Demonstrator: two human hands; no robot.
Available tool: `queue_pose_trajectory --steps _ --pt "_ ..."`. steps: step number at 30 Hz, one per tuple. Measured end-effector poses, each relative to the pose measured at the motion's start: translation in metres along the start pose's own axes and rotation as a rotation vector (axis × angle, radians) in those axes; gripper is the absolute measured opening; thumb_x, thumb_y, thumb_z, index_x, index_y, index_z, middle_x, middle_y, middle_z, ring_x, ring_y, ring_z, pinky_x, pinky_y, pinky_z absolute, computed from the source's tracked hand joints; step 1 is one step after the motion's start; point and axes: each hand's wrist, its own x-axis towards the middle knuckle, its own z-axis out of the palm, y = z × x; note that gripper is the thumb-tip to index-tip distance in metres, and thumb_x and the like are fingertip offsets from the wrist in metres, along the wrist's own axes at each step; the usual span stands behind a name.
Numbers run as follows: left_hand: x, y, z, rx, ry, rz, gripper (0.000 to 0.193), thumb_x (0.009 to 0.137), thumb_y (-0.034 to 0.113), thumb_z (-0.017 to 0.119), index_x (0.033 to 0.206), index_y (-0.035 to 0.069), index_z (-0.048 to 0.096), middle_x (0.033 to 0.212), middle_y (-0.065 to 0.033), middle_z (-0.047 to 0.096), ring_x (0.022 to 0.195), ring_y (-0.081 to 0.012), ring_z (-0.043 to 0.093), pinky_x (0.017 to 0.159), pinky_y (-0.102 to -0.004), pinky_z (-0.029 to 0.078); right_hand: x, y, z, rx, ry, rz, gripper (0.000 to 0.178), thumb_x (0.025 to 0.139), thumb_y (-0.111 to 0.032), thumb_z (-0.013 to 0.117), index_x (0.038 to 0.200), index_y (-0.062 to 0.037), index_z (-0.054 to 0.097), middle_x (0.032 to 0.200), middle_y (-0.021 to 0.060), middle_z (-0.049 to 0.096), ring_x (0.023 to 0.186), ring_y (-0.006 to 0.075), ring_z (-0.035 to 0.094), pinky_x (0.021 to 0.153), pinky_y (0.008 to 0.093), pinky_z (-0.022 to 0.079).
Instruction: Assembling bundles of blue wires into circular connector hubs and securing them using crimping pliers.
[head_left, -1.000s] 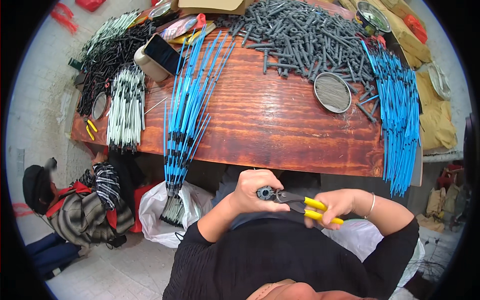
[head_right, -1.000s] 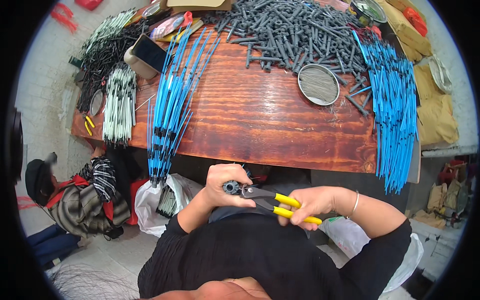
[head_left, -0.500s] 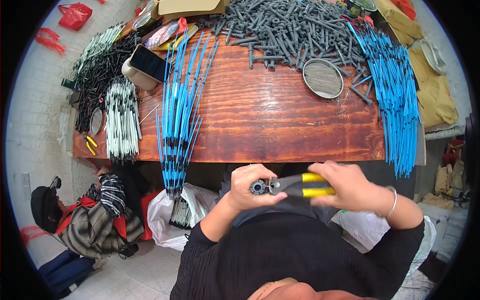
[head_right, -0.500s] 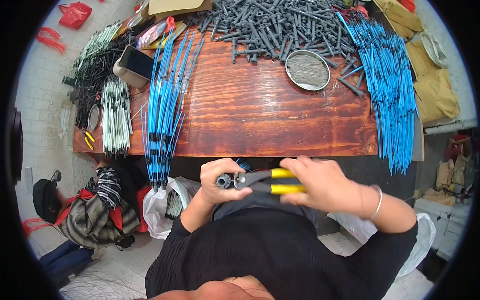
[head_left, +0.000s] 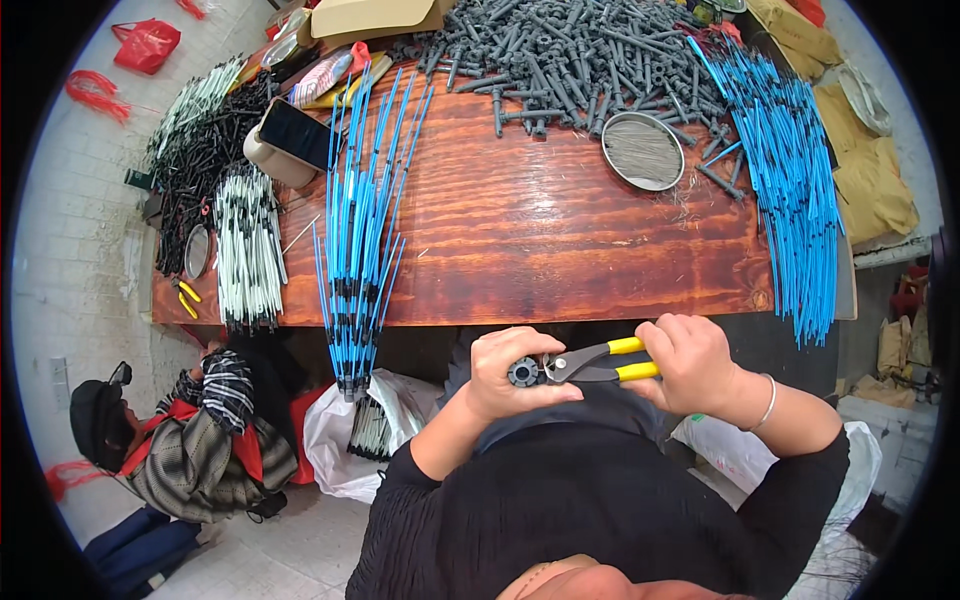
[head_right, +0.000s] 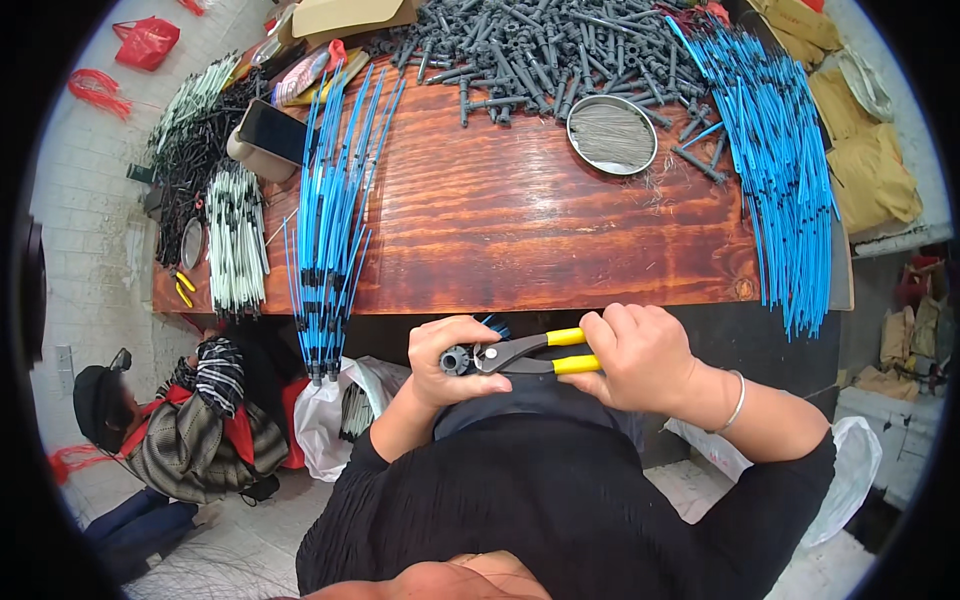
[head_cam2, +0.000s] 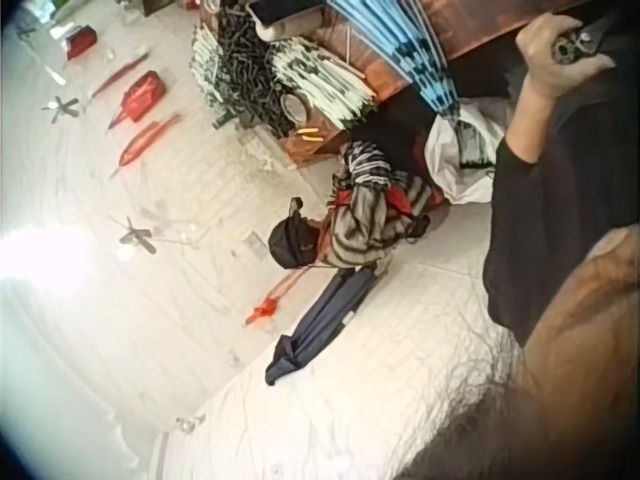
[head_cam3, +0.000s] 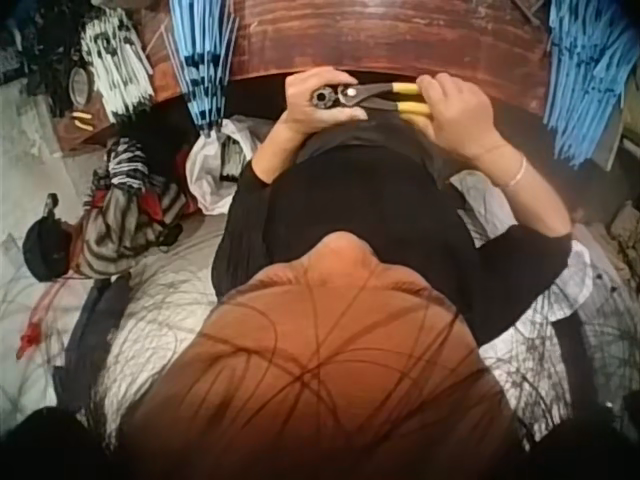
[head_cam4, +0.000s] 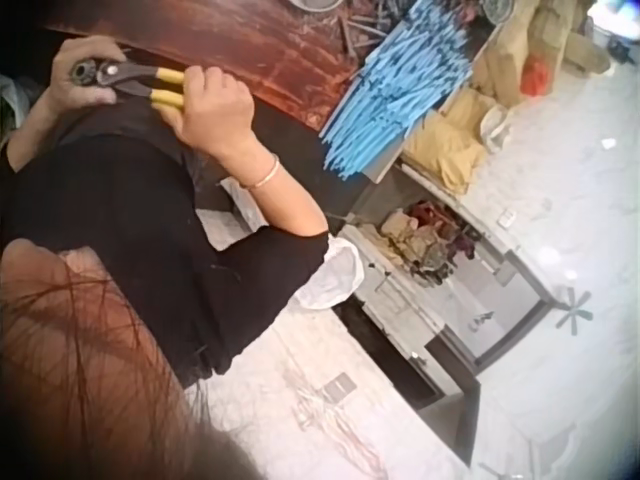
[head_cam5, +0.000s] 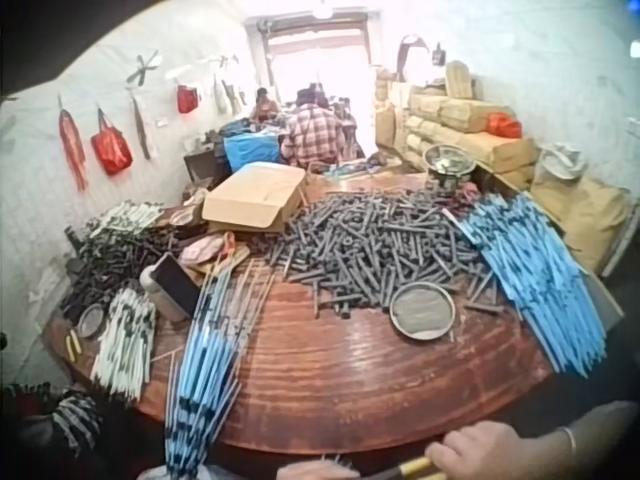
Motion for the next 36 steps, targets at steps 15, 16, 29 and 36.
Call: queue_pose_trajectory --steps 15,16,29,36 --pt "-0.002 0.005 0.001 0.034 -0.004 0.048 0.055 0.051 0.040 0.085 0.080 0.001 0.061 0.063 -0.0066 0.059 0.053 -0.0168 0.058 0.050 -0.0250 0.046 0.022 0.003 -0.042 0.290 -0.506 0.191 0.042 0.082 -0.042 0.058 0.073 -0.0012 0.057 0.059 0.0155 0.059 0.056 0.0321 0.060 0.049 0.0412 0.046" --pt "-0.002 0.006 0.002 0.061 0.012 0.049 0.056 0.050 0.041 0.085 0.081 0.001 0.061 0.063 -0.0069 0.059 0.053 -0.0171 0.058 0.050 -0.0249 0.046 0.022 0.000 -0.043 0.259 -0.519 0.206 0.041 0.082 -0.042 0.059 0.074 -0.0013 0.057 0.061 0.0160 0.059 0.057 0.0324 0.060 0.050 0.0410 0.046" --pt "-0.018 -0.001 -0.014 0.014 0.272 -0.063 0.085 0.050 0.058 0.074 0.103 -0.006 0.057 0.078 -0.0119 0.066 0.066 -0.0151 0.063 0.060 -0.0243 0.051 -0.002 -0.018 0.035 0.530 -0.127 0.302 0.028 0.067 -0.004 0.066 0.094 -0.0027 0.059 0.079 0.0133 0.060 0.071 0.0314 0.061 0.061 0.0379 0.049" --pt "-0.016 0.000 -0.006 0.132 0.302 -0.026 0.080 0.048 0.054 0.078 0.098 -0.004 0.059 0.076 -0.0106 0.066 0.062 -0.0144 0.063 0.058 -0.0231 0.052 -0.003 -0.023 0.035 0.426 -0.171 0.302 0.034 0.067 -0.010 0.069 0.099 -0.0063 0.058 0.082 0.0093 0.060 0.074 0.0291 0.061 0.061 0.0387 0.049"
